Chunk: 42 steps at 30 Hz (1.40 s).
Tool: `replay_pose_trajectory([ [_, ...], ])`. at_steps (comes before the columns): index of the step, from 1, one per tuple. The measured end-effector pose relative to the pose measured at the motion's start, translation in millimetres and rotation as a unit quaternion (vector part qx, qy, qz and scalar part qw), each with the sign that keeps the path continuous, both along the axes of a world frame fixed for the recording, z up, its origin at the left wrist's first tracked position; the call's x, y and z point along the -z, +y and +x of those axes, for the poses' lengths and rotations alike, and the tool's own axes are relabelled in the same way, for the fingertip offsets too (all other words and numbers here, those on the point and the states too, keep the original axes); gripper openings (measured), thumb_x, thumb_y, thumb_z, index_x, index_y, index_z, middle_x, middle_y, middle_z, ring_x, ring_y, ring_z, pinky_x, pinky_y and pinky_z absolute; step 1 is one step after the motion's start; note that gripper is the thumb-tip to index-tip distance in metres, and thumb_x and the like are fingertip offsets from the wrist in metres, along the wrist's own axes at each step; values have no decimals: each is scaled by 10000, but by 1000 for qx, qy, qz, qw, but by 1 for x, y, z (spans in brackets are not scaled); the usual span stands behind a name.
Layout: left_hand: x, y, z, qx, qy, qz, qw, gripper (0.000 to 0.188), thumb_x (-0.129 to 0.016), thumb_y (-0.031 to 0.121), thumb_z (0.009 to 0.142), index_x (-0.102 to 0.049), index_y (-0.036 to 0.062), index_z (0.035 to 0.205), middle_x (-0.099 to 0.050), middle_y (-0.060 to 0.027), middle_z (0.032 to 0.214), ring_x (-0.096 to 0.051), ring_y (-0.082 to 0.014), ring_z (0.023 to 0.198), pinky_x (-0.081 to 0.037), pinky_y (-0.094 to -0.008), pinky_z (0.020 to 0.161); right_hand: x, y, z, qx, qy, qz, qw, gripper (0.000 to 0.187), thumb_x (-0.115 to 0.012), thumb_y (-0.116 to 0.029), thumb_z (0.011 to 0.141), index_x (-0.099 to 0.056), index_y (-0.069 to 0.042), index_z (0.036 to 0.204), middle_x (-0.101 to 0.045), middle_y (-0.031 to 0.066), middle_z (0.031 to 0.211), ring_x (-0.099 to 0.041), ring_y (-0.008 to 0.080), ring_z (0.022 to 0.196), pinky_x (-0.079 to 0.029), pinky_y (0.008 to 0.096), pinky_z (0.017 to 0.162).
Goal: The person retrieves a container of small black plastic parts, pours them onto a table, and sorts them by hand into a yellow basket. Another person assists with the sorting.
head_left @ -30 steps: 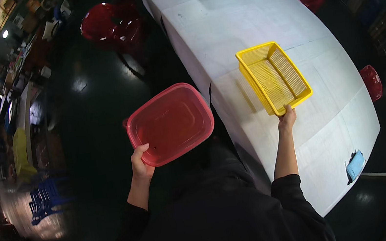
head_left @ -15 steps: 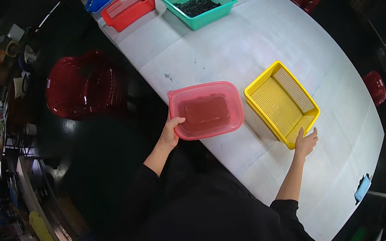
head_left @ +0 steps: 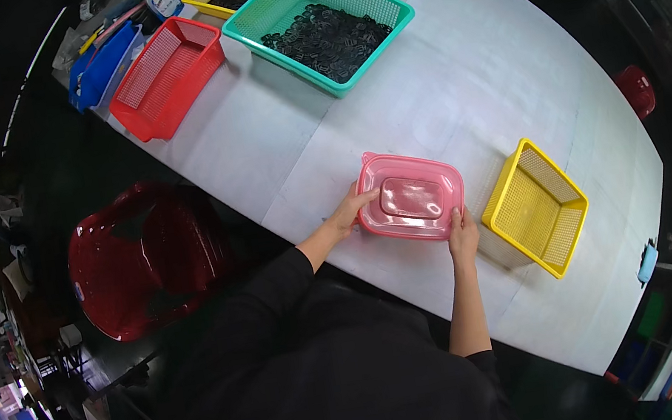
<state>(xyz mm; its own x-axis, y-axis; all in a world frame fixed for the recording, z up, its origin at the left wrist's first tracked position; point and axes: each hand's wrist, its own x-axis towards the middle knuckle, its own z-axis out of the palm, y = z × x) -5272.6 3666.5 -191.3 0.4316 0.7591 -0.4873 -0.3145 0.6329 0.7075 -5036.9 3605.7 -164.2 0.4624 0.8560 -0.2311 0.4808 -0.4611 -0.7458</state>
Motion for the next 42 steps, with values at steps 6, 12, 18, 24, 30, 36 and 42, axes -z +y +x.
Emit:
replay_pose_trajectory([
  [6,15,24,1,77,11,-39,996,792,-194,686,837,-238,116,1385,-361,-82,1357,-353,-198,1231,-326,-350,975,25,-2,0,47,-175,146,973,376,-410,-246,920,-516,24,1160,-580,201,1076,-541,344,1019,-411,369,871],
  [12,16,35,6,38,25,-39,998,738,-214,642,866,-296,99,1359,-366,-82,1354,-351,-185,1235,-313,-344,993,24,13,-4,111,63,120,984,376,-379,-228,933,-488,15,1199,-565,168,1128,-510,272,1082,-364,330,937],
  [18,4,42,25,16,18,19,1000,701,-221,594,893,-343,53,1322,-404,-95,1319,-367,-182,1220,-294,-328,1010,0,13,-1,109,114,239,958,342,-400,-229,932,-563,16,1108,-596,140,1054,-548,209,979,-399,297,878],
  [24,18,27,30,-93,37,-22,995,653,-283,569,895,-355,71,1312,-409,-79,1313,-382,-182,1209,-307,-330,1000,-57,20,-10,72,98,242,963,318,-415,-231,936,-584,36,973,-596,94,809,-518,150,769,-409,272,718],
  [30,6,27,30,-58,-53,-44,996,558,-453,399,891,-318,94,1338,-437,-49,1276,-431,-186,1144,-349,-338,962,-41,49,26,269,324,241,874,336,-396,-237,939,-584,39,980,-590,125,869,-520,148,838,-403,271,770],
  [36,10,22,24,-3,76,-6,997,619,-540,281,823,-286,147,1371,-471,-47,1202,-457,-163,1038,-392,-335,843,28,59,86,338,234,198,890,369,-396,-270,934,-580,45,995,-597,144,905,-529,209,879,-395,335,819],
  [42,2,16,23,-7,74,-77,994,645,-527,239,801,-252,146,1377,-431,-108,1271,-398,-245,1181,-345,-414,945,55,26,164,288,-33,17,957,402,-460,-287,883,-510,51,1094,-573,245,1005,-538,388,930,-403,432,829],
])
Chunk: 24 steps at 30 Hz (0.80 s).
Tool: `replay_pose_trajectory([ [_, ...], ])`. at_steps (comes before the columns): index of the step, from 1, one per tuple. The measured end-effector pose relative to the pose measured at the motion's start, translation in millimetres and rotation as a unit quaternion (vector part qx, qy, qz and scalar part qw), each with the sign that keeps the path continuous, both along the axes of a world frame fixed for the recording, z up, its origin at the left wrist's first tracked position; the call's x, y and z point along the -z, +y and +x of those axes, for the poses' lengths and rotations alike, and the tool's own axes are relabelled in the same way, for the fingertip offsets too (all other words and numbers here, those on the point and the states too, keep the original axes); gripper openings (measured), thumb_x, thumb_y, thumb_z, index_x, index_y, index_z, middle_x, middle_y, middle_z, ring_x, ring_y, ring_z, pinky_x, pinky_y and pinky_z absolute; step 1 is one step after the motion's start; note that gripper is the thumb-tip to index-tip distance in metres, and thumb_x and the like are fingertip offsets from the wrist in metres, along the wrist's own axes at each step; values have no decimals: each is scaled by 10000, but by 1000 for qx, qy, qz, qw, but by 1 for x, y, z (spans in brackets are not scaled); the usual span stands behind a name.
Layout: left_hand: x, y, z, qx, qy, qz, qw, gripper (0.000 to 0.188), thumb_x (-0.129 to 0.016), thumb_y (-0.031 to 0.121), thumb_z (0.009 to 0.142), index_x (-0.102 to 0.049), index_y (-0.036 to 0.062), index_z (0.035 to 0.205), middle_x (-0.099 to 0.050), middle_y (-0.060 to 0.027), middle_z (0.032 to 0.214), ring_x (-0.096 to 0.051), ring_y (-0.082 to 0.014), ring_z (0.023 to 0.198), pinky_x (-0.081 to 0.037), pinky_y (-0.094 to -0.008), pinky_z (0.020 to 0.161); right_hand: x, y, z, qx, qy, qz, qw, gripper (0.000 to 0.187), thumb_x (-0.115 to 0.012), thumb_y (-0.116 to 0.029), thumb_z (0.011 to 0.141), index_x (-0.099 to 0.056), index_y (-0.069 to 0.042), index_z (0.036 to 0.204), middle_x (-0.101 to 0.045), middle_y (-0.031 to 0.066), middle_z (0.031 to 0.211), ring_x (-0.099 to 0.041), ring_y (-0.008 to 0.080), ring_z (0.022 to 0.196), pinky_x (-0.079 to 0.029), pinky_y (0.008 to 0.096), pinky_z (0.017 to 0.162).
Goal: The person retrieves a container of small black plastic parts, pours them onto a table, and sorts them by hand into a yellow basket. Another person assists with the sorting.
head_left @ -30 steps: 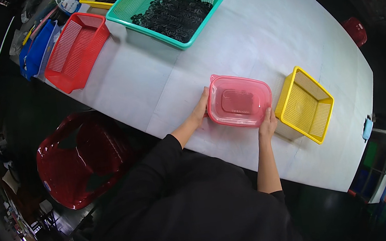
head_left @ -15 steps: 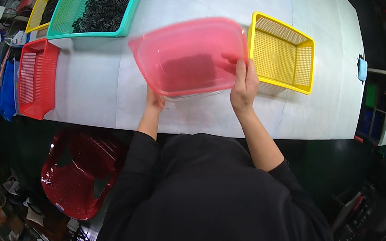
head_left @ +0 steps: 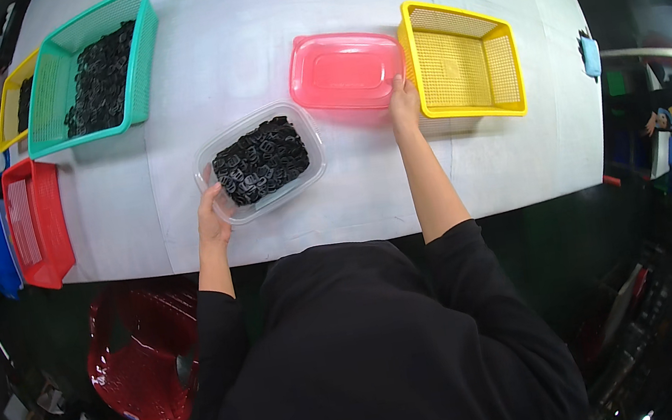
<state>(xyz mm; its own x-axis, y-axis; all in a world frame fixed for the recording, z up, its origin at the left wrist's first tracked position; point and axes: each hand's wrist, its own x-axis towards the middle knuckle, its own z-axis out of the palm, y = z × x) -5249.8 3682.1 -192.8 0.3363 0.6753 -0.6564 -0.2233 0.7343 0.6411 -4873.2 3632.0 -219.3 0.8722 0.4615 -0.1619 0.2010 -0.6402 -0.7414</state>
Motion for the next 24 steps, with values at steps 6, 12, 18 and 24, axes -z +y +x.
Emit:
replay_pose_trajectory([
  [6,-14,4,10,12,-53,67,996,664,-504,215,801,-208,147,1392,-386,-115,1316,-386,-257,1198,-331,-442,954,-60,-19,-46,-185,-112,-214,953,627,-542,-385,826,-363,9,1279,-494,268,1175,-563,364,988,-463,419,823],
  [12,-2,39,17,87,-95,169,977,739,-525,112,742,-189,130,1400,-330,-117,1367,-344,-238,1232,-304,-377,993,-76,9,-72,-332,436,-106,829,555,-472,-326,875,-315,-81,1348,-497,185,1205,-611,225,920,-508,294,651],
  [18,-7,92,21,322,183,381,847,834,-522,49,697,-136,208,1418,-325,-143,1385,-373,-268,1237,-314,-330,990,-54,13,-81,-344,301,11,889,527,-456,-104,845,-313,-96,1352,-498,152,1216,-613,177,864,-497,272,643],
  [24,-8,116,56,291,246,454,805,813,-512,-2,719,-177,285,1402,-408,-195,1321,-453,-292,1176,-362,-301,939,-2,17,-78,-227,220,150,937,466,-527,13,770,-470,-44,1229,-591,55,892,-516,86,634,-436,238,555],
])
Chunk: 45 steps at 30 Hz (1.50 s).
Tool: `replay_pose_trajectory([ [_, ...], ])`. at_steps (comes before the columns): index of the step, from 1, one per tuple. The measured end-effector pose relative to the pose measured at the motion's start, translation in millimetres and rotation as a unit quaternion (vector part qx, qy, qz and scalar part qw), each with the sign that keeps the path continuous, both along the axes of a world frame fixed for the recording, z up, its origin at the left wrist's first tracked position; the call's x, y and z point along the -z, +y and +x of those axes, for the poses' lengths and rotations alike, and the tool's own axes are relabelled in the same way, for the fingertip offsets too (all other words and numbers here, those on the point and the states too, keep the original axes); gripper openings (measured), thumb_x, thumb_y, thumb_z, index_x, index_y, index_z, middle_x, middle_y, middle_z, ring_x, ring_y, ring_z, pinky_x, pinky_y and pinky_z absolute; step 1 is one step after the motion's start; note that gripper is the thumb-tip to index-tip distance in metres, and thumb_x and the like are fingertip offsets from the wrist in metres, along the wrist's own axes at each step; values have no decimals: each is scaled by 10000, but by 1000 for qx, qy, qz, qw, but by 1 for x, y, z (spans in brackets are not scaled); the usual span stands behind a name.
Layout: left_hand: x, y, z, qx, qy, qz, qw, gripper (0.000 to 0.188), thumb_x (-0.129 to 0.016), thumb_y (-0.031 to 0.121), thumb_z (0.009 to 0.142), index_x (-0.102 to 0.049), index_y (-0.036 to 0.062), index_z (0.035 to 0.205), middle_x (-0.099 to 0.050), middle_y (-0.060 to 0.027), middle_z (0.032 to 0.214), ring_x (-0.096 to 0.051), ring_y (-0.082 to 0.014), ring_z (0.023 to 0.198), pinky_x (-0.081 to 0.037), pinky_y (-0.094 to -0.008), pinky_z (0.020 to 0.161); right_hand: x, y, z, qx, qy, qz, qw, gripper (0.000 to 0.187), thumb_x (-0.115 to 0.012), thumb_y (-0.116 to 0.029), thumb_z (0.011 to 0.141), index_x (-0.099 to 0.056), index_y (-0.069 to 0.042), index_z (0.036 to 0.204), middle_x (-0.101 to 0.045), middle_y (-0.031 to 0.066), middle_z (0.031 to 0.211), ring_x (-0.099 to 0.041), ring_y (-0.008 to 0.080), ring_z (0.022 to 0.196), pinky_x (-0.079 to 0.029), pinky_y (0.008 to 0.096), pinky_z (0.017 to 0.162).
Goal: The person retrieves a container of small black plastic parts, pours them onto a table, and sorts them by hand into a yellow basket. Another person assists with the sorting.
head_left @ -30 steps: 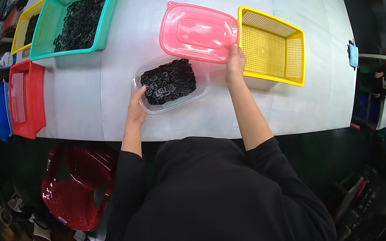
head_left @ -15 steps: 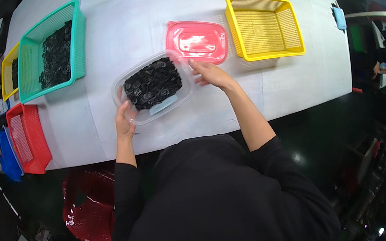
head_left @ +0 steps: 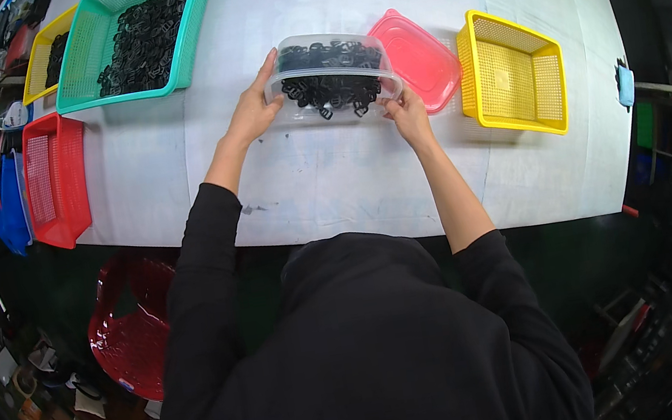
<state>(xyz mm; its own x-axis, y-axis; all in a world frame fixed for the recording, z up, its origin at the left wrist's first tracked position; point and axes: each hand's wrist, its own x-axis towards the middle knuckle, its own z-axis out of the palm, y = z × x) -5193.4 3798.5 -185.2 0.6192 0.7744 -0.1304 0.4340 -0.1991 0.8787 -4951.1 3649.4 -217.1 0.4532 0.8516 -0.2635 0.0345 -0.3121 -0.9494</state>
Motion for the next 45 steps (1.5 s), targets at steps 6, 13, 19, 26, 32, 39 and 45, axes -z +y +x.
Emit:
replay_pose_trajectory([
  [6,48,2,3,-59,-95,-82,990,791,-477,-71,717,-200,204,1405,-390,-161,1349,-438,-243,1199,-394,-263,879,5,21,10,19,-42,15,999,549,-501,74,756,-470,-109,1273,-568,16,829,-434,55,610,-386,213,550],
  [13,36,-5,11,-41,-141,-43,988,736,-436,-105,764,-195,160,1407,-315,-104,1403,-370,-199,1246,-411,-252,878,15,21,7,57,29,98,993,553,-482,142,755,-451,-50,1273,-527,66,1210,-504,115,1048,-415,241,863],
  [19,43,-1,11,-46,-161,52,985,645,-458,-41,836,-197,130,1400,-286,-102,1414,-319,-224,1279,-325,-305,1002,6,29,3,42,1,169,985,496,-561,87,785,-469,-47,1254,-536,58,1201,-505,134,1081,-413,255,914],
  [26,41,3,8,-46,-137,130,981,574,-451,61,870,-214,106,1391,-296,-123,1405,-301,-261,1290,-302,-324,1024,-10,24,-3,43,-22,168,985,468,-546,80,800,-477,-44,1246,-515,66,1233,-492,143,1108,-394,259,935],
  [32,33,-5,8,-87,-133,139,977,559,-457,101,883,-219,102,1389,-310,-120,1398,-358,-264,1254,-325,-321,1005,-21,19,-2,30,-53,203,977,477,-545,71,795,-485,-74,1246,-502,90,1251,-468,188,1152,-372,283,960],
  [39,17,16,37,-188,-260,66,945,673,-489,28,847,-57,103,1358,-282,-216,1348,-567,-281,1014,-472,-324,847,-25,18,29,17,-344,90,934,405,-566,20,743,-563,-88,1133,-505,119,1172,-447,283,1137,-359,343,964],
  [45,6,76,69,-286,-216,-204,911,511,-526,83,829,-222,58,1239,-470,-196,1119,-623,-272,820,-542,-327,611,-1,0,51,-40,-532,-60,844,266,-654,-149,724,-607,-90,980,-553,86,952,-510,261,931,-399,399,793],
])
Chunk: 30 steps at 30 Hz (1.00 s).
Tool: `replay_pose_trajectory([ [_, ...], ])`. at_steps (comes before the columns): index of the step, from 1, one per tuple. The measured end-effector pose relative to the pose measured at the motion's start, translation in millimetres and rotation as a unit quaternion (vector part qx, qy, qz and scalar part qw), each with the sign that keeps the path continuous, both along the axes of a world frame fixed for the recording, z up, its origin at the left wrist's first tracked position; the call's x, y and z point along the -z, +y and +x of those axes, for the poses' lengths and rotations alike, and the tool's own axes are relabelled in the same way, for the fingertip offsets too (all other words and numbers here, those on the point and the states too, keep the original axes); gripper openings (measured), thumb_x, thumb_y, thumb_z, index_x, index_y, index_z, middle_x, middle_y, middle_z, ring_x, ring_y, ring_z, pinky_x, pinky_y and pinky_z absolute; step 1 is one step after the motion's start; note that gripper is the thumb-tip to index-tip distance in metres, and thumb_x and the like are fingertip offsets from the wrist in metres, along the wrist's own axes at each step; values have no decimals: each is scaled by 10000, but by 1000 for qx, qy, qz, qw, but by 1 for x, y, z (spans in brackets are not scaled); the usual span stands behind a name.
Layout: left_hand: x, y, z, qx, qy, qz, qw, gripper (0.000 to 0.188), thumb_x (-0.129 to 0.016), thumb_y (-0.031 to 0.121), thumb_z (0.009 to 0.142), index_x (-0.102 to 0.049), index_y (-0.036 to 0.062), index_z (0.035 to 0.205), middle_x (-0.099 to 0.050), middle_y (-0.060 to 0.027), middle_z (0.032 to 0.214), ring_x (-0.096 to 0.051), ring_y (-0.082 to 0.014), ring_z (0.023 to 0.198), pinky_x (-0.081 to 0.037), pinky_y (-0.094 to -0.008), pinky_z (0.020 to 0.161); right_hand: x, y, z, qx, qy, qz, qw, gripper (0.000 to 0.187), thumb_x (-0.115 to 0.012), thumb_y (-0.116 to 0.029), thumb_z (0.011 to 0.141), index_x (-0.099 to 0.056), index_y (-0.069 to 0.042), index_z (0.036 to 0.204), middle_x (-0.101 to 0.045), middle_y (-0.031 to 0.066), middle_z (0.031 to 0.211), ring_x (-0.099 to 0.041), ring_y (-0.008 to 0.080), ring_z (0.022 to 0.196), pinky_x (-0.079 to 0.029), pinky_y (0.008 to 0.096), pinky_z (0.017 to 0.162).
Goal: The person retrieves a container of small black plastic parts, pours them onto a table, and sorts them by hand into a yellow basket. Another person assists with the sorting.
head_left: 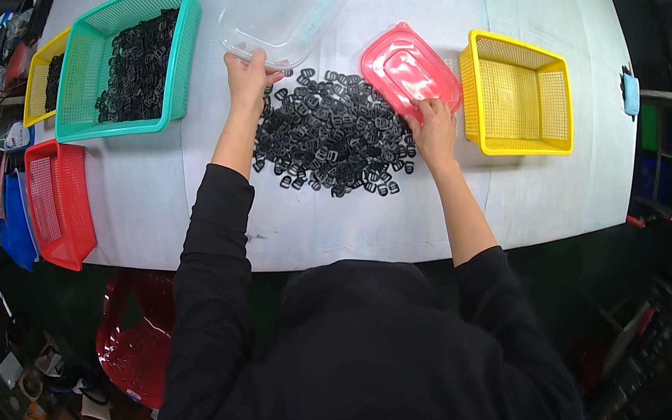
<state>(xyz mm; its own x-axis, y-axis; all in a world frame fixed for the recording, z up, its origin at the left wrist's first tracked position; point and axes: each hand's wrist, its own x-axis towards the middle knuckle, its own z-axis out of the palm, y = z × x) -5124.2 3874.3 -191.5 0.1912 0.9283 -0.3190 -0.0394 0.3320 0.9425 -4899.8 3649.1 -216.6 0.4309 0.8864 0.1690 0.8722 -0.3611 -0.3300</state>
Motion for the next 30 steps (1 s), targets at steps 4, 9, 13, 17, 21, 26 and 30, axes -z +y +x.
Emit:
replay_pose_trajectory([
  [4,-3,29,21,55,41,-80,994,354,-465,191,862,-389,-21,1136,-571,-167,944,-629,-239,731,-530,-293,563,8,11,-11,-3,-7,-9,1000,225,-673,-206,711,-611,-98,898,-557,62,854,-532,243,851,-383,397,735],
  [9,12,66,31,102,34,-232,967,352,-452,265,877,-454,-14,1092,-597,-160,951,-625,-214,755,-519,-274,586,14,22,-10,-3,7,-25,1000,172,-664,-195,717,-605,-96,845,-558,55,791,-553,239,780,-375,398,698],
  [13,14,91,26,72,-23,-309,948,245,-464,189,856,-466,-16,990,-619,-171,874,-608,-149,615,-468,-188,413,-15,21,-6,55,128,55,989,113,-652,-134,726,-599,-67,801,-571,64,783,-564,251,772,-403,370,662],
  [17,1,99,30,88,5,-292,952,204,-466,165,850,-472,-12,950,-619,-157,854,-584,-122,549,-446,-172,365,-46,16,14,120,292,152,937,109,-639,-40,765,-593,-16,862,-565,51,747,-546,136,695,-439,255,624],
  [21,7,112,33,142,30,-260,955,223,-473,178,849,-476,-11,968,-614,-132,835,-584,-119,548,-448,-175,369,-73,18,34,115,439,219,864,117,-601,-45,821,-569,3,924,-532,22,787,-498,81,740,-422,214,664],
  [26,-3,118,59,207,106,-211,949,278,-472,221,858,-495,-19,998,-607,-109,830,-588,-122,557,-449,-181,388,-102,45,54,65,407,258,874,118,-582,-42,836,-555,5,941,-537,28,850,-508,85,782,-428,219,701],
  [30,-9,116,79,231,162,-164,945,369,-489,317,868,-538,-29,984,-608,-94,813,-586,-119,560,-448,-185,413,-109,74,59,29,332,284,899,111,-590,-41,821,-563,4,919,-541,44,842,-532,117,783,-437,238,704],
])
